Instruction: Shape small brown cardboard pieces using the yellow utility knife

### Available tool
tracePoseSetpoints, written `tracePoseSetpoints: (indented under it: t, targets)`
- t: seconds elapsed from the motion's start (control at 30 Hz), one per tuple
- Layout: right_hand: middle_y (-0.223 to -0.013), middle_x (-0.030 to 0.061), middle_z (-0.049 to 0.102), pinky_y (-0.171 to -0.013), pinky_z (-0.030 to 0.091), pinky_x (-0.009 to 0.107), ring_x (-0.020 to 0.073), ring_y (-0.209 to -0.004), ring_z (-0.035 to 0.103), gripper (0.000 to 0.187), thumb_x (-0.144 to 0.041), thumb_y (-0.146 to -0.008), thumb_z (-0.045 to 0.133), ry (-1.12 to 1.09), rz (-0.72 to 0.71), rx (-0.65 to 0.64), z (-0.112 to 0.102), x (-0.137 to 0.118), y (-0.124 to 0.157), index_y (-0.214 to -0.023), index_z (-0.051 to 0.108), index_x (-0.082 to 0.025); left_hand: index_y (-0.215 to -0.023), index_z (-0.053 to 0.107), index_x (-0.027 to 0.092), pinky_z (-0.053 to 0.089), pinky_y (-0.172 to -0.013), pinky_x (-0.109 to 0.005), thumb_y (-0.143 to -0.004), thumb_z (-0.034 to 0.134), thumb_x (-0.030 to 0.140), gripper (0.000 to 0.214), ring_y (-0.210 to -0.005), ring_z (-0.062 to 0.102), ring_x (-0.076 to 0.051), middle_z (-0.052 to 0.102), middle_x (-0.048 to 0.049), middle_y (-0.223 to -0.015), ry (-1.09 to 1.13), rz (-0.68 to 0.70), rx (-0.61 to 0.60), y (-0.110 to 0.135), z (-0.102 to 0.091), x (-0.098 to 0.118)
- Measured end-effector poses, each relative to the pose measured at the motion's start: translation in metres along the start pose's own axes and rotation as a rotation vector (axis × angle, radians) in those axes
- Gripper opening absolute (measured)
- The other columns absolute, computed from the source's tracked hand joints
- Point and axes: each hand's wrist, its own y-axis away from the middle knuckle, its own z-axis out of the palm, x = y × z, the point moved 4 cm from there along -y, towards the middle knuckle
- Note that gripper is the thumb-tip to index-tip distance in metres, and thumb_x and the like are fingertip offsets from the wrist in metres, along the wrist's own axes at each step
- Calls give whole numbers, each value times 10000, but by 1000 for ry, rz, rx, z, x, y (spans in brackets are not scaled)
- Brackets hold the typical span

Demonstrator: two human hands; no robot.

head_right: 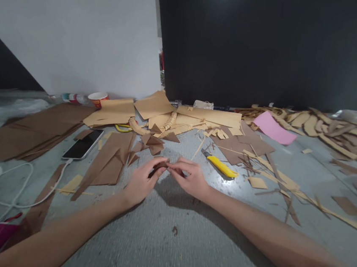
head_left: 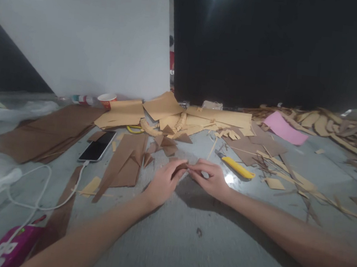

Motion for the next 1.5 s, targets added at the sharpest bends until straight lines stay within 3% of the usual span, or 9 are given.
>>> tracePoseSetpoints:
  t: [0.13,0.33,0.6,0.87,1.1,1.2,1.3,1.4,1.5]
  targets:
    - [-748,19,604,-665,473,294,165,-692,566,276,-436,-1028,637,-30,80,-35,-1,2,-3,-1071,823,-237,-1373,629,247,538,-1079,-355,-1108,514,344,305,-1236,701,-209,732,-72,-1357,11,-1,7,0,-1,-1]
    - [-831,47,694,-705,467,303,175,-747,596,358,-524,-1021,626,-115,143,-137,2,12,-3,-963,786,-210,-1339,649,246,534,-1087,-377,-1119,487,360,296,-1230,704,-216,743,-70,-1337,-17,57,-80,1,2,5]
    - [-693,10,605,-657,455,299,158,-643,542,303,-468,-1021,647,25,81,21,-1,3,-2,-915,778,-217,-1327,649,264,558,-1045,-341,-1098,543,380,278,-1200,723,-208,751,-58,-1323,13,-41,-21,0,0,2]
    - [-693,8,610,-661,469,292,155,-640,549,308,-490,-1001,668,-36,103,-44,1,7,-1,-943,800,-218,-1302,667,238,585,-986,-326,-1102,534,391,284,-1122,756,-205,777,-73,-1261,15,4,47,2,1,-3]
    - [-709,6,614,-643,433,278,149,-636,492,342,-539,-982,663,-26,190,-113,4,15,-2,-898,753,-220,-1326,663,260,578,-1011,-338,-1113,497,382,296,-1120,748,-209,780,-61,-1232,-33,-1,-29,3,2,-1]
    - [-673,-18,550,-636,412,269,147,-633,464,347,-533,-1007,615,-4,204,-139,4,18,-4,-938,729,-212,-1422,603,251,540,-1085,-358,-1131,418,334,355,-1238,689,-206,732,-79,-1331,-81,37,-20,0,1,2]
    - [-661,-28,494,-629,391,269,151,-633,447,347,-530,-1016,592,51,201,-106,-3,24,-8,-952,713,-211,-1530,513,210,442,-1203,-459,-1112,392,250,437,-1440,529,-259,626,-131,-1489,-235,102,28,-6,-3,3]
    - [-652,-32,475,-622,374,280,160,-627,444,330,-523,-1009,596,113,253,44,-14,37,-12,-953,704,-216,-1565,496,187,320,-1250,-624,-1061,486,228,506,-1599,270,-391,412,-186,-1676,-462,97,26,-10,-4,-2]
    - [-657,-29,483,-616,370,284,165,-637,458,318,-510,-992,609,128,321,161,-19,48,-12,-923,692,-210,-1579,499,194,332,-1208,-691,-1069,500,274,517,-1622,173,-454,294,-222,-1725,-579,0,-12,-10,-2,-13]
